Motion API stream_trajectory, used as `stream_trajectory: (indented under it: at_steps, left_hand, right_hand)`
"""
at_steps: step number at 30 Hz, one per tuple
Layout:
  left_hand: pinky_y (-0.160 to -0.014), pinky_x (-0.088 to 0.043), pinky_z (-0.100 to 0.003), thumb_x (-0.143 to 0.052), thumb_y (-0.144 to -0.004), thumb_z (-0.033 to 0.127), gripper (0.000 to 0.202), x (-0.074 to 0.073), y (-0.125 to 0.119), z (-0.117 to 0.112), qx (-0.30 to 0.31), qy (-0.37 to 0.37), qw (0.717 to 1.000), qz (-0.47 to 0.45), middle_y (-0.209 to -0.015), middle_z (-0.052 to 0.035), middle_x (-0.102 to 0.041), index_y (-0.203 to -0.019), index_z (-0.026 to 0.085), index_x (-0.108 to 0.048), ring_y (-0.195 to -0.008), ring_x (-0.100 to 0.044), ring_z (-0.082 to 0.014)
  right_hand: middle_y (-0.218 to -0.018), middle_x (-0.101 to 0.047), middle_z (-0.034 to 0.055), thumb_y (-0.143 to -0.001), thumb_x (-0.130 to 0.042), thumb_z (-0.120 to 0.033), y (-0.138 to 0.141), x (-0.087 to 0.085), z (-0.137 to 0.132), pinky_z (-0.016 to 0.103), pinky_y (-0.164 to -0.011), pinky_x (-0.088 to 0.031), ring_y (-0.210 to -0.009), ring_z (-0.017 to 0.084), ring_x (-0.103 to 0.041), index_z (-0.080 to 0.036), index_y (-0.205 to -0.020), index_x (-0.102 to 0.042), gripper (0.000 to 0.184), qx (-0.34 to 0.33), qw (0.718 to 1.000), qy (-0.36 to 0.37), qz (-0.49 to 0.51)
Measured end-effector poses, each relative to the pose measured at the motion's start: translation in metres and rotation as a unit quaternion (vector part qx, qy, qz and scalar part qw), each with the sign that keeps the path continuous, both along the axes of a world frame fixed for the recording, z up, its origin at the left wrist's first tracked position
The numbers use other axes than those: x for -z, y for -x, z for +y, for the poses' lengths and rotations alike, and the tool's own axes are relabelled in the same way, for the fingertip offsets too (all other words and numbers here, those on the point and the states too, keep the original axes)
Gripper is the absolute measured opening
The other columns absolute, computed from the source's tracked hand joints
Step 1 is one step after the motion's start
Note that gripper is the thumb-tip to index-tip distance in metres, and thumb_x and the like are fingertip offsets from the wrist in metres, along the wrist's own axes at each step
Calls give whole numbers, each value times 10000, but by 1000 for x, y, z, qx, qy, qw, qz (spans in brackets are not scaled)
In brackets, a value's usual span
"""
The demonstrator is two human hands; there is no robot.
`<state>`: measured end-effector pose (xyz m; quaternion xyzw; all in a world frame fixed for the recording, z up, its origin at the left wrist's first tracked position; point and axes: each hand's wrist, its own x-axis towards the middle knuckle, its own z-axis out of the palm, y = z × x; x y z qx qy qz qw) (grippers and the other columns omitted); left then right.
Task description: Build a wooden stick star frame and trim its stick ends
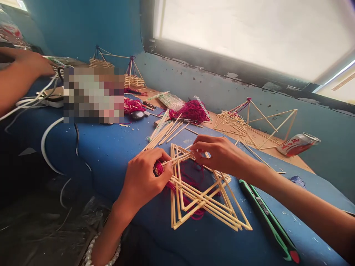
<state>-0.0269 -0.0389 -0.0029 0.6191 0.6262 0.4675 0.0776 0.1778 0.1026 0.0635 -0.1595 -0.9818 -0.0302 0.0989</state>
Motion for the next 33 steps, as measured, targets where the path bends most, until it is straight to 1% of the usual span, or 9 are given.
stream_trajectory:
  at_steps: [5, 9, 14, 17, 21, 25, 28, 30, 33]
  left_hand:
    - [-787, -445, -316, -565, -922, 296, 128, 1, 0, -1, 3, -6, 1000, 0, -848, 39, -726, -827, 245, -635, -825, -672, -181]
    - [-814, -444, -320, -565, -928, 305, 131, 2, 0, -2, 6, -1, 1000, -6, -865, 40, -730, -832, 247, -634, -855, -678, -185]
    - [-813, -440, -330, -558, -913, 294, 128, 0, -1, -2, 6, 0, 1000, -9, -855, 37, -725, -818, 242, -625, -849, -669, -191]
    - [-814, -441, -333, -552, -895, 261, 117, -1, -1, -2, 9, 6, 1000, -13, -856, 34, -729, -811, 242, -630, -841, -665, -190]
    - [-811, -435, -333, -549, -874, 244, 109, -1, -1, -2, 7, 9, 1000, -12, -862, 34, -733, -807, 240, -634, -844, -664, -193]
    - [-792, -420, -325, -548, -871, 243, 111, -2, -1, -2, 1, 14, 1000, -10, -847, 43, -727, -794, 239, -627, -830, -655, -187]
    - [-801, -418, -324, -556, -864, 240, 103, -2, -1, -2, 1, 15, 1000, -11, -844, 40, -727, -790, 237, -627, -835, -654, -186]
    - [-810, -420, -327, -562, -857, 239, 97, -1, -1, -1, -3, 14, 1000, -14, -848, 37, -730, -788, 237, -629, -840, -655, -187]
    - [-815, -421, -330, -566, -853, 246, 92, 0, -1, -1, -7, 17, 1000, -18, -862, 36, -738, -788, 238, -631, -849, -658, -191]
  right_hand:
    - [-974, -716, 59, -968, -571, -182, 3, -2, -7, 281, -674, -403, -698, 113, -576, -187, -982, -773, 203, 51, 998, -27, -23]
    - [-936, -701, 49, -949, -588, -180, 10, -2, -14, 285, -626, -339, -665, 114, -544, -185, -937, -764, 176, 83, 994, -49, -44]
    - [-900, -682, 75, -918, -577, -124, 21, -2, -24, 306, -583, -264, -646, 138, -516, -150, -884, -725, 155, 122, 987, -88, -62]
    - [-860, -662, 83, -917, -579, -94, 25, 0, -29, 316, -578, -259, -651, 153, -508, -154, -835, -704, 161, 130, 984, -103, -68]
    - [-814, -622, 86, -906, -587, -36, 24, 4, -33, 326, -600, -277, -690, 175, -507, -178, -715, -637, 244, 130, 983, -110, -73]
    - [-797, -607, 76, -870, -610, 18, 24, 7, -36, 333, -599, -257, -706, 179, -513, -170, -708, -628, 248, 138, 983, -102, -70]
    - [-797, -621, 75, -894, -594, 0, 24, 7, -32, 331, -599, -264, -705, 173, -531, -157, -725, -649, 238, 143, 985, -81, -51]
    - [-814, -649, 70, -926, -594, -58, 21, 5, -25, 317, -607, -307, -688, 159, -549, -151, -771, -690, 205, 136, 989, -52, -37]
    - [-848, -696, 39, -934, -622, -129, 14, 0, -11, 280, -670, -420, -688, 129, -600, -169, -871, -758, 155, 111, 994, 10, -15]
